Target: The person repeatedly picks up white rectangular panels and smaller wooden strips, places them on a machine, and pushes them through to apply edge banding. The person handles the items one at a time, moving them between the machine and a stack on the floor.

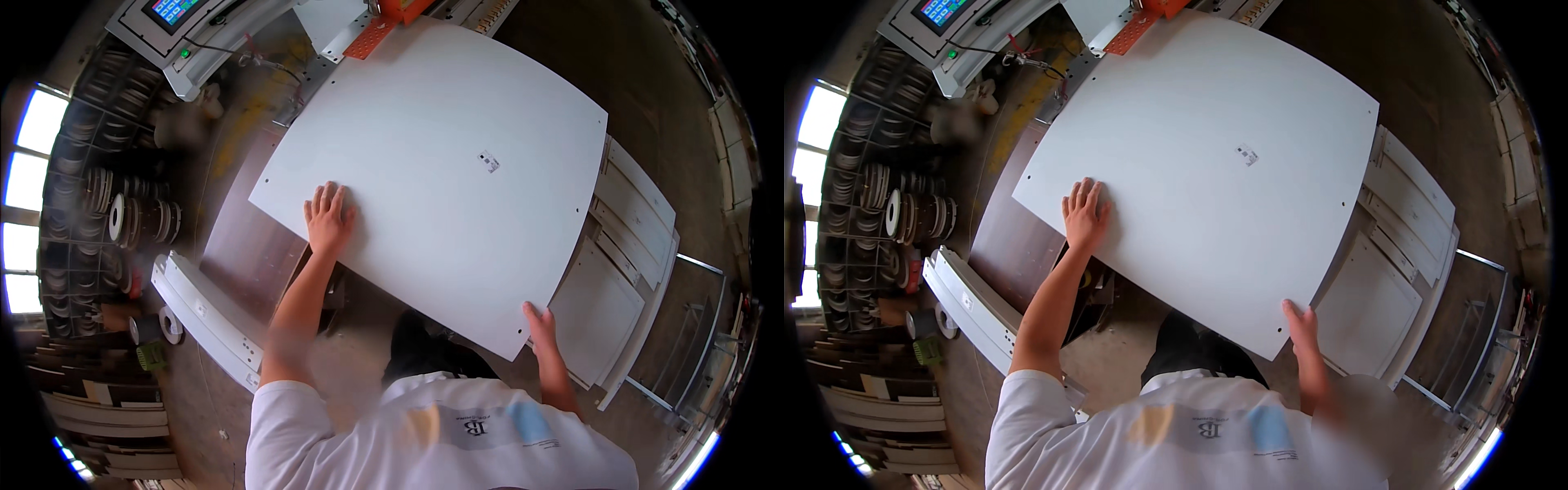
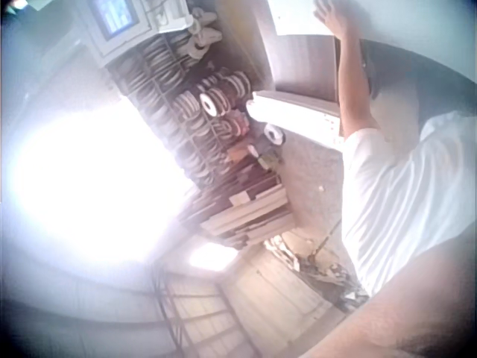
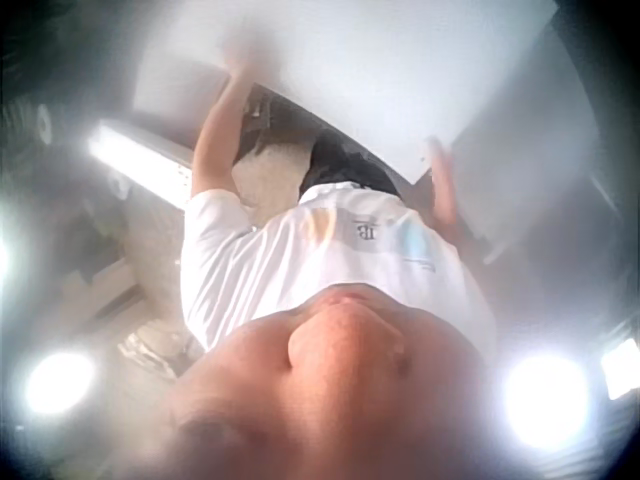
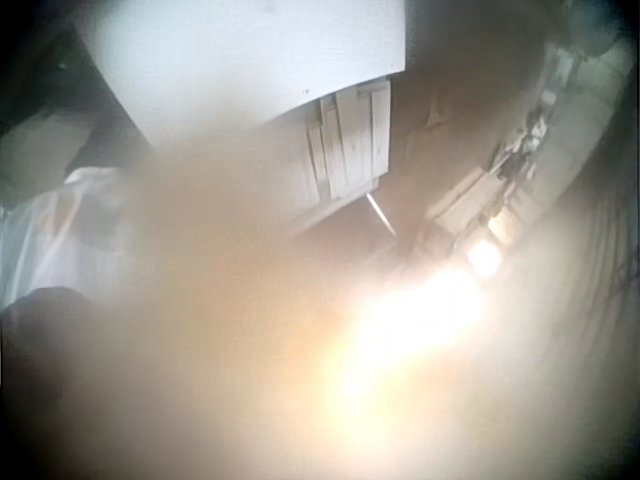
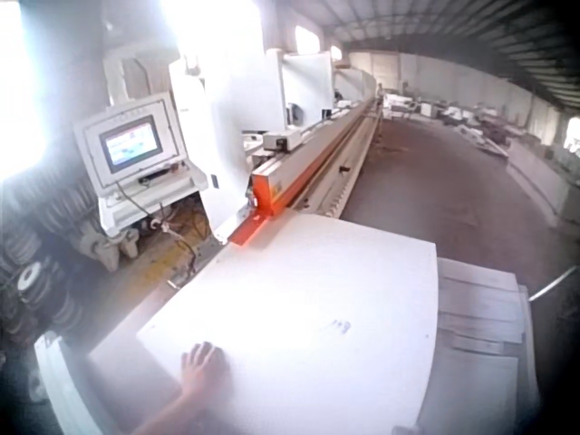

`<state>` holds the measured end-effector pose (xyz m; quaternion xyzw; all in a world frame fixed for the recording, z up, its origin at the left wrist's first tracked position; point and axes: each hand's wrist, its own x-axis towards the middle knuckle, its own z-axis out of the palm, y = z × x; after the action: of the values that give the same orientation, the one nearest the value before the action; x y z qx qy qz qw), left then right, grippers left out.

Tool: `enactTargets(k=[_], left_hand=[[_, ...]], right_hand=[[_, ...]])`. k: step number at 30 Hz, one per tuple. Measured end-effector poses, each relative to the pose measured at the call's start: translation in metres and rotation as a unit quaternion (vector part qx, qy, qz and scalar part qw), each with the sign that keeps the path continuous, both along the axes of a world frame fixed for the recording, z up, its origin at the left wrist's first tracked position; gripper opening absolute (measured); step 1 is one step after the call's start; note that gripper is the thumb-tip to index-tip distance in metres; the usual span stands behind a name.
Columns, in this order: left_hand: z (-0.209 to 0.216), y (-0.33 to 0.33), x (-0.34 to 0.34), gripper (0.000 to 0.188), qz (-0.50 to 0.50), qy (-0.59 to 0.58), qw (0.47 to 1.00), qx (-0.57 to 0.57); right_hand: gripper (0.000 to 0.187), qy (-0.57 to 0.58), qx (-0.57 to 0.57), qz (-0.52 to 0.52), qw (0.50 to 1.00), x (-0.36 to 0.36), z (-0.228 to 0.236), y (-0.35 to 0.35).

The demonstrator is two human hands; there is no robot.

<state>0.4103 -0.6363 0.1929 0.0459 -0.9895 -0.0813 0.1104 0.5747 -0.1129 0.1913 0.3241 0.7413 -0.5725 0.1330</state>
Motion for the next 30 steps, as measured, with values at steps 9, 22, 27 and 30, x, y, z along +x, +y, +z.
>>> enactTargets(k=[9,22,27,30], left_hand=[[0.0,0.034,-0.072,0.053,0.007,-0.004,1.0,-0.004],[-0.006,0.08,-0.185,0.053,0.005,-0.004,1.0,0.002],[-0.004,0.098,-0.228,0.054,0.003,-0.011,1.0,0.006],[-0.005,0.11,-0.255,0.055,-0.006,-0.01,1.0,0.013]], right_hand=[[0.047,0.018,0.001,-0.003,1.0,-0.073,-0.007,0.03],[0.05,0.041,-0.023,-0.011,0.999,-0.184,-0.012,0.072],[0.05,0.043,-0.02,-0.031,0.998,-0.221,-0.023,0.093],[0.052,0.064,-0.034,-0.053,0.996,-0.247,-0.022,0.101]])
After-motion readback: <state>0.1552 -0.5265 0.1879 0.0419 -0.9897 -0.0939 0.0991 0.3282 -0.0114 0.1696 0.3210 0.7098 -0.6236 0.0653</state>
